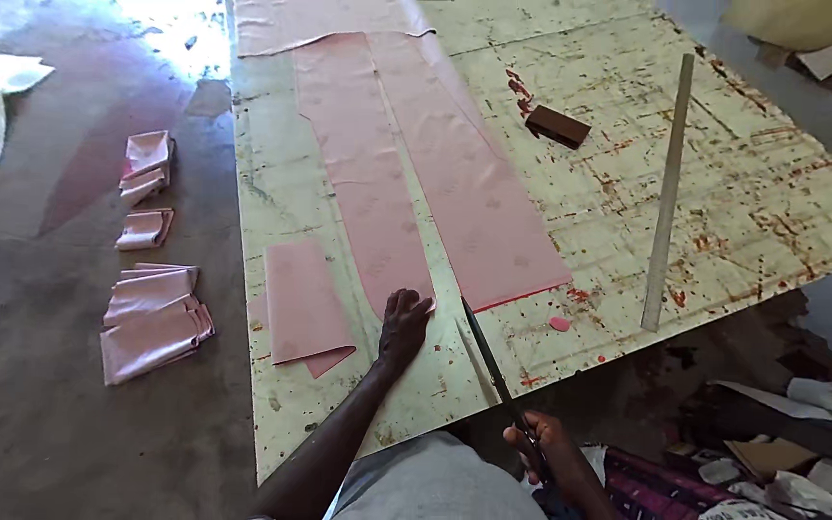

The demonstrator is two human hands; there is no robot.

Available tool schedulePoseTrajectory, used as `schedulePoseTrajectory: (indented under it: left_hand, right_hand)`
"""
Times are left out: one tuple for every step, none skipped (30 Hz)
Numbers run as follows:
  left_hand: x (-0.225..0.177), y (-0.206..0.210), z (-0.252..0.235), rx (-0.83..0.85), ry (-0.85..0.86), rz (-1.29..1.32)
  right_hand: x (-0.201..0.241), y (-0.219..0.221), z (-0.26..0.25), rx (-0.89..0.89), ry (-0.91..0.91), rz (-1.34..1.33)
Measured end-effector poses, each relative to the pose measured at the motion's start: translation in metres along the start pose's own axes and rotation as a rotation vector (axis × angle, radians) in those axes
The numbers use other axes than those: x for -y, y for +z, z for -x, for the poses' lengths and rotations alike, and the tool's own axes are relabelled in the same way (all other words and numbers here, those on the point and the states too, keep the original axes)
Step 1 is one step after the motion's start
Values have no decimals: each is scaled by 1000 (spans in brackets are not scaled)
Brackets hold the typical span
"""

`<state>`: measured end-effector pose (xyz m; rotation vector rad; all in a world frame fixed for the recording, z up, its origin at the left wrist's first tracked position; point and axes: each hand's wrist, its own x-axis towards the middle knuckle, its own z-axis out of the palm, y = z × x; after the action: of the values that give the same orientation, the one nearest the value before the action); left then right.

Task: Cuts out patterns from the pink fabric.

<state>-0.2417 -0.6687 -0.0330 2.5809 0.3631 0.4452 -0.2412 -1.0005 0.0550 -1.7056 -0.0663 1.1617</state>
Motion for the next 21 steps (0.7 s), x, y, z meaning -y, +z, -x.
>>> schedulePoseTrajectory:
  left_hand:
    - [0,-2,1,7,-7,8]
    - [1,-1,1,9,-8,8]
    - [4,1,-1,2,-4,6]
    - [8,5,-5,-12,0,3]
    - [11,9,-5,-19,-2,3]
    - [13,11,-1,-22,-7,13]
    - [14,11,-1,-32,-13,28]
    - [14,11,-3,-44,-24,50]
    - [13,11,-4,-55,-40,71]
    - [12,11,-4,-64,-59,90]
    - [10,10,-4,-68,-83,100]
    - [7,10,-4,-67,-112,104]
    - [5,10,-3,-71,-141,106]
    - [3,11,-2,-83,-167,113]
    - [1,13,-1,-102,-188,125]
    - [-1,15,1,-126,-204,140]
    - [-1,17,3,-155,-208,158]
    - [0,19,4,-174,-200,163]
    - [2,20,5,-180,-187,155]
    - [1,20,7,-180,-179,148]
    - [-1,20,7,-174,-175,142]
  right_hand:
    - [7,-3,-7,18,11,28]
    - [14,-7,-14,33,31,58]
    - [22,-13,-22,48,53,96]
    - [30,-20,-31,67,76,132]
    - [34,-27,-37,96,107,162]
    - [37,-33,-41,133,138,178]
    - [43,-40,-46,179,164,186]
    - [50,-47,-52,230,190,195]
    - [55,-55,-58,281,219,202]
    - [61,-62,-62,331,245,206]
    - [65,-69,-68,380,263,206]
    - [70,-77,-75,426,276,206]
    - [76,-85,-83,465,285,210]
    - [82,-93,-91,498,293,222]
    - [88,-102,-100,527,302,239]
    - [93,-111,-109,554,312,258]
    - [99,-119,-120,584,313,277]
    - [105,-125,-131,616,306,290]
    - [110,-131,-139,652,299,302]
    - [114,-136,-145,685,296,315]
    - [117,-140,-150,709,294,333]
